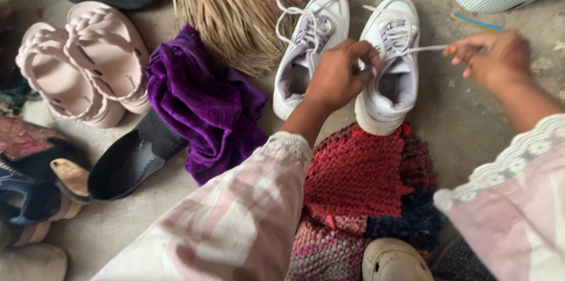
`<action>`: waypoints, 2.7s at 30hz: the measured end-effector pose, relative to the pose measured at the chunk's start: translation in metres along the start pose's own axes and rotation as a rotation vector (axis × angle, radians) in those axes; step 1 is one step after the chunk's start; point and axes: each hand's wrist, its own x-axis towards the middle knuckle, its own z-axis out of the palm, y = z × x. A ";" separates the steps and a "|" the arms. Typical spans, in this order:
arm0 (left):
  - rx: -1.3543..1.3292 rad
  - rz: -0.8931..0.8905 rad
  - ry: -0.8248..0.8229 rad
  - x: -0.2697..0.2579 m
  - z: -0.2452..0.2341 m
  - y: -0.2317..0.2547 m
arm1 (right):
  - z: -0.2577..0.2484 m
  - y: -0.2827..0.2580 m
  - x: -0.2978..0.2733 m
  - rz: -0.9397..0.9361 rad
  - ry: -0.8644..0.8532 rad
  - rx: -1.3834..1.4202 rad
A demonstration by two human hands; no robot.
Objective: The person is cleaning a pair of white sneakers using a purple cloth. They wipe the exterior and interior of the shoes, then place them on a red shoe rack. The person then proceeds to clean another pair of white sneakers in a similar manner.
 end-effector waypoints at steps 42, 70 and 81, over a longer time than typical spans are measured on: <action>-0.263 -0.506 0.326 0.063 0.038 0.044 | 0.041 -0.055 -0.017 -0.203 -0.147 0.462; -0.334 -0.432 0.175 0.048 0.069 0.006 | 0.008 -0.090 -0.026 -0.490 0.074 -0.408; 0.091 0.086 0.197 0.047 0.042 0.015 | 0.020 -0.059 0.015 -0.113 -0.191 0.097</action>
